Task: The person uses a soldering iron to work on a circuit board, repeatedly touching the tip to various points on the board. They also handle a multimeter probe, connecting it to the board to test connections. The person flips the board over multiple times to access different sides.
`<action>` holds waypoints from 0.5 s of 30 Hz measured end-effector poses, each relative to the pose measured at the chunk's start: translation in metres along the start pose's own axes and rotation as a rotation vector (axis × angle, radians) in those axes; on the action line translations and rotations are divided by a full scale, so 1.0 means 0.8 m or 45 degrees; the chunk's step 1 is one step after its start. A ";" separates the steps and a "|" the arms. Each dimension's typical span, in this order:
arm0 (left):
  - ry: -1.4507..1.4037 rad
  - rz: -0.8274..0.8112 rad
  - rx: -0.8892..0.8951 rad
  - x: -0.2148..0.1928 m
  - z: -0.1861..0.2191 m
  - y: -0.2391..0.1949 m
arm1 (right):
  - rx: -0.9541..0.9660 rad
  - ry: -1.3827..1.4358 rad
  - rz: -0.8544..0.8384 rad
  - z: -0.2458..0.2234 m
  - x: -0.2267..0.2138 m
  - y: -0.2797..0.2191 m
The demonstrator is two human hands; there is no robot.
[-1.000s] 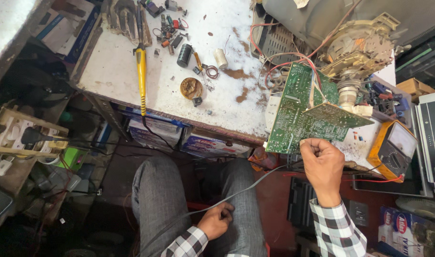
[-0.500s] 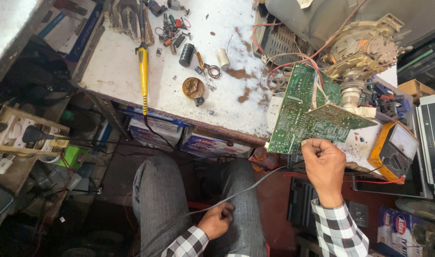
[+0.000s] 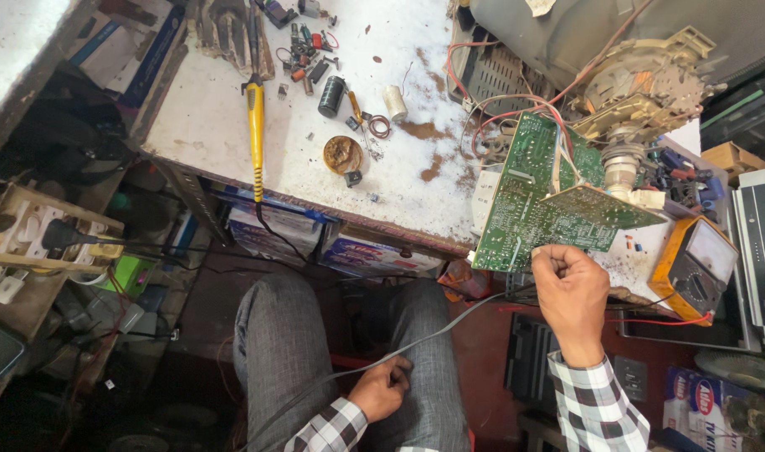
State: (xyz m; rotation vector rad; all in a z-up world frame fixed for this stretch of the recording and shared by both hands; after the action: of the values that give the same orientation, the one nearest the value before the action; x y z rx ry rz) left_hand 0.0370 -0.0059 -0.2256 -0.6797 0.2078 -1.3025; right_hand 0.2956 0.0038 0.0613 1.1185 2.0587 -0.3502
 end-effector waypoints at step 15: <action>0.012 0.037 0.068 0.000 -0.004 0.002 | 0.007 -0.065 0.012 -0.002 -0.001 0.000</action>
State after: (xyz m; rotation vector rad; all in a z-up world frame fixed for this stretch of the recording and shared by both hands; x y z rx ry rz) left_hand 0.0368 -0.0065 -0.2291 -0.6235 0.1891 -1.2795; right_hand 0.2951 0.0043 0.0625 1.1110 2.0085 -0.3758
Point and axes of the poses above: each hand's wrist, its own y-axis towards the middle knuckle, its own x-axis out of the palm, z = x × y, the point moved 8 cm from there along y, towards the middle knuckle, and after that the axes turned 4 degrees about -z, right-handed, at the moved point
